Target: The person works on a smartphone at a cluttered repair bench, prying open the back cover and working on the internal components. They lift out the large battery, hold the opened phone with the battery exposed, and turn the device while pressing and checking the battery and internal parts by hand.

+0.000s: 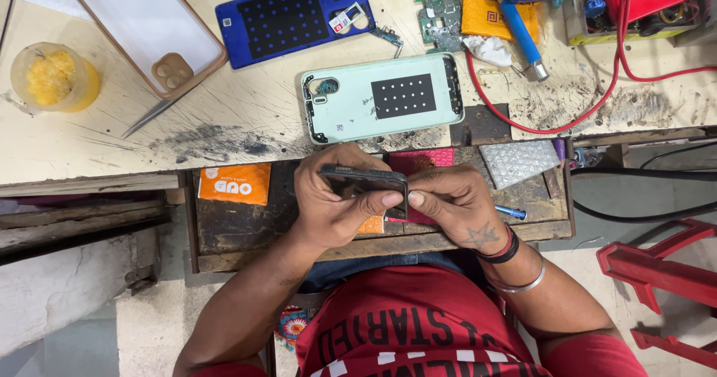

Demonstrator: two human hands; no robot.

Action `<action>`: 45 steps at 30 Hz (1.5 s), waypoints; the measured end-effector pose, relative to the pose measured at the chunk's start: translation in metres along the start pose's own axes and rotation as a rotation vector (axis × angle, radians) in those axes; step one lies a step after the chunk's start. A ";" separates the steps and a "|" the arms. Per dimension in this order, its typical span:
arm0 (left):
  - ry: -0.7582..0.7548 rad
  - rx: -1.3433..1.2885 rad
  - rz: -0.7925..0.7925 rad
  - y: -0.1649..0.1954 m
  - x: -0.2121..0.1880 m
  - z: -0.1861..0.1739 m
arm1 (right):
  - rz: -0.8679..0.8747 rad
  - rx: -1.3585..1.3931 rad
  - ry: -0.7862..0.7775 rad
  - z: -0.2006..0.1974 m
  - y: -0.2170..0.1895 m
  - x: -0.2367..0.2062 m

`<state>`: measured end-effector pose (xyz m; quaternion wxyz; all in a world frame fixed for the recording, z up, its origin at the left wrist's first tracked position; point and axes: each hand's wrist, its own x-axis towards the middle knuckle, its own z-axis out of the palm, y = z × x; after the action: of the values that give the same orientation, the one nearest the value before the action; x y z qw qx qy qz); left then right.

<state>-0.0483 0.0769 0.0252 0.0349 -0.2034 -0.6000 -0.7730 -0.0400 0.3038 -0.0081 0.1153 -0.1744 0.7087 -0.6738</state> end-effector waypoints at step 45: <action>-0.002 0.017 0.000 -0.001 -0.001 0.002 | -0.021 -0.055 0.021 0.001 -0.001 -0.002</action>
<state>-0.0472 0.0788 0.0239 0.0360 -0.2040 -0.6066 -0.7675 -0.0373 0.3037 -0.0070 0.0959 -0.1776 0.7265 -0.6569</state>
